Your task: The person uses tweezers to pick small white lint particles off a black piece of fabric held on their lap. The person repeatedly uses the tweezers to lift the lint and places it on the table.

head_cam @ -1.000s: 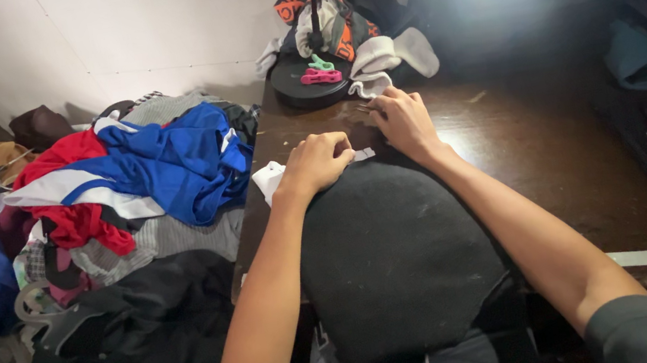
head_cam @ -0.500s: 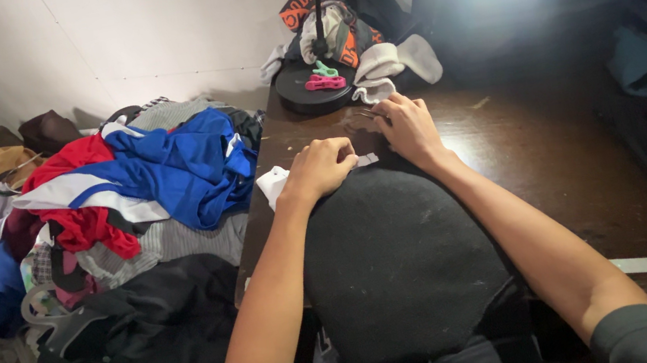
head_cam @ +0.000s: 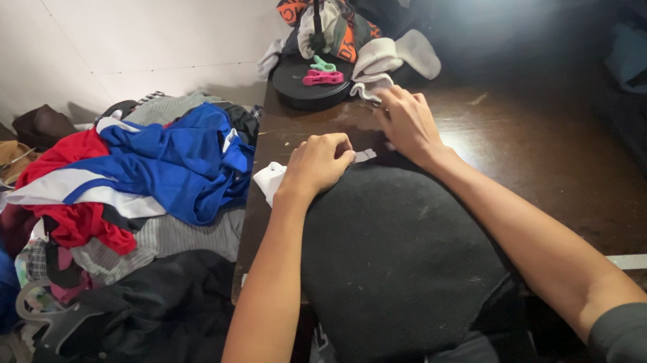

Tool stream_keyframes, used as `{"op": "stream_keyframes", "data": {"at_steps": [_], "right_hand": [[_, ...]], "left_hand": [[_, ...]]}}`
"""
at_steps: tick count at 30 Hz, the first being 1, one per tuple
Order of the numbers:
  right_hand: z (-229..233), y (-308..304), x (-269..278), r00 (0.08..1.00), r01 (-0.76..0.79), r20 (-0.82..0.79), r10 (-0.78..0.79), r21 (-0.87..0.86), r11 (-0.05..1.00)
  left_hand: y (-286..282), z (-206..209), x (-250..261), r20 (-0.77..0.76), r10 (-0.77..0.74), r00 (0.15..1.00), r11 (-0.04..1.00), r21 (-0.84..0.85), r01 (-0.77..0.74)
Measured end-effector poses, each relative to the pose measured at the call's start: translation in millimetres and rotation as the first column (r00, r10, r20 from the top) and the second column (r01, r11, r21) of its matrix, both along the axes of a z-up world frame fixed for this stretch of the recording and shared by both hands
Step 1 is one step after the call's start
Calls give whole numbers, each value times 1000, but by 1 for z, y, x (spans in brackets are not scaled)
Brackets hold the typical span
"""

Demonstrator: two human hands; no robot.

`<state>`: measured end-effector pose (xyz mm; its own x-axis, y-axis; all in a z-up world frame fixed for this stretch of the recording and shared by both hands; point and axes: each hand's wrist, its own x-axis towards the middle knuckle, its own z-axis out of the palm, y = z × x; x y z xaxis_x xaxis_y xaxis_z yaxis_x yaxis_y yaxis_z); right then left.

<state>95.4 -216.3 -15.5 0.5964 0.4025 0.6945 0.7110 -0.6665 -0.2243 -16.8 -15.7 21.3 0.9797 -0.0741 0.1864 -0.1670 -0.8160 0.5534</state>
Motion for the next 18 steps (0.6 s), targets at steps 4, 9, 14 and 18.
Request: {"op": "stream_keyframes", "data": {"at_steps": [4,9,14,18], "right_hand": [[-2,-2,1,999,31,19,-29,-76,997],[-3,-2,4,1000,12,11,-13,42,999],[-4,-5,3,999,54,9,-54,19,998],[-3,-5,2,999,50,-18,-49,17,999]], "left_hand": [[-1,1,-1,-17,1,1000,1000,1,-1],[1,-2,2,29,-20,999,1000,-6,21],[1,-4,3,22,-16,1000,1000,-16,16],[2,-4,3,31,-19,999,1000,-17,20]]}}
